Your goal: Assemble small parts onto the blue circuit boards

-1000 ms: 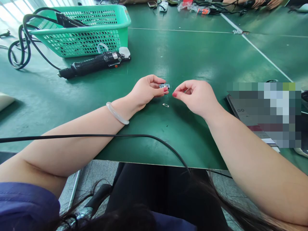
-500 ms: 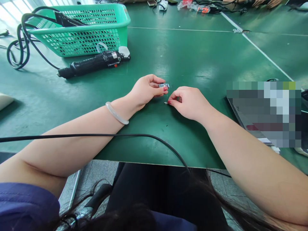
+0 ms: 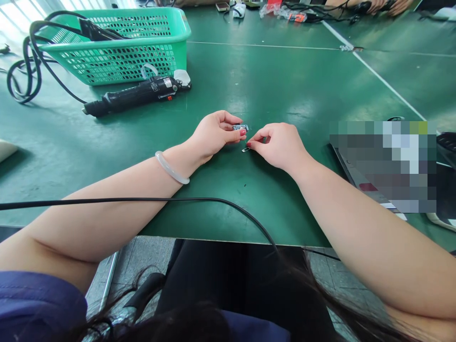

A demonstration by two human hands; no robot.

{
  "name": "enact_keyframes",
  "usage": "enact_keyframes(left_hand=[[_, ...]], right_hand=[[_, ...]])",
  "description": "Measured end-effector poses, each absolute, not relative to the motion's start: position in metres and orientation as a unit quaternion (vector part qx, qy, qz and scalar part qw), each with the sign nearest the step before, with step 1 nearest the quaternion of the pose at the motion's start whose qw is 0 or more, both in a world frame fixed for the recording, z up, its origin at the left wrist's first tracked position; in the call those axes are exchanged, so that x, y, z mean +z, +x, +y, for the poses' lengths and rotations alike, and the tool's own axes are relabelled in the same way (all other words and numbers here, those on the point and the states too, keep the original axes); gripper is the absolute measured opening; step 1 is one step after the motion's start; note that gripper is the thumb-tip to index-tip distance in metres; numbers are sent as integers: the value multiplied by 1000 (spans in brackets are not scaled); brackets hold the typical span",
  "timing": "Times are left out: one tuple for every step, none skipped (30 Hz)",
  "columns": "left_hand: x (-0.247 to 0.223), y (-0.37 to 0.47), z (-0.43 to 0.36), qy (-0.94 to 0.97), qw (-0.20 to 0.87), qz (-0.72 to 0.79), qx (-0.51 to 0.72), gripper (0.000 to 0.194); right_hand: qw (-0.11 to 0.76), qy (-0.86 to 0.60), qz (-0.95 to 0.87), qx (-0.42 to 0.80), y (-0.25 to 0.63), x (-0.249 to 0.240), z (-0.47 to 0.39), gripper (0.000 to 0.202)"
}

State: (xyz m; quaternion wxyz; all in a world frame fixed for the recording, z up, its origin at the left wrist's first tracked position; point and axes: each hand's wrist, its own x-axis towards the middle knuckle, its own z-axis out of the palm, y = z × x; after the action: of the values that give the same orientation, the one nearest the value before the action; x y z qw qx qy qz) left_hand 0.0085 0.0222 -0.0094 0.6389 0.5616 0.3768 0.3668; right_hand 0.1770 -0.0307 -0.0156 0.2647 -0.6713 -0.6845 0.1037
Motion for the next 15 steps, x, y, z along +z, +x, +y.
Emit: enact_keyframes(left_hand=[[-10,8,22,563,638,377,367,26],[-10,8,23,564,637,377,367,26],[-10,8,23,564,637,377,366,26],[-10,8,23,564,638,377,365,26],[-10,8,23,564,638,377,364,26],[-10,8,23,564,638,377,363,26],[-10,8,23,565,638,376,363,26],[-9,8,23,564,638,377,363,25],[-9,8,23,564,638,377,364,25],[-9,8,23,563,638,378,365,25],[-9,8,22,562,638,379,366,24],[-9,8,22,560,638,380,367,24],[-9,9,22,559,639,381,367,24],[-9,9,22,559,639,381,367,24],[-10,9,23,559,639,381,367,25]], right_hand=[[263,-668,-687,110,178,-16,-31,13],[259,-662,-693,115,180,-16,-31,12],[254,-655,-702,119,181,-15,-31,11],[248,-646,-712,120,182,-15,-31,10],[241,-639,-721,118,183,-15,-32,9],[233,-632,-730,113,184,-14,-32,9],[225,-628,-738,104,183,-14,-32,8],[216,-625,-745,94,182,-13,-33,9],[207,-622,-751,83,181,-13,-33,10],[197,-621,-755,72,179,-12,-33,12],[189,-621,-758,63,178,-12,-33,13],[182,-622,-759,56,176,-11,-34,14],[177,-624,-760,52,175,-11,-34,15],[173,-625,-759,48,175,-11,-34,15],[172,-627,-758,46,175,-11,-34,16]])
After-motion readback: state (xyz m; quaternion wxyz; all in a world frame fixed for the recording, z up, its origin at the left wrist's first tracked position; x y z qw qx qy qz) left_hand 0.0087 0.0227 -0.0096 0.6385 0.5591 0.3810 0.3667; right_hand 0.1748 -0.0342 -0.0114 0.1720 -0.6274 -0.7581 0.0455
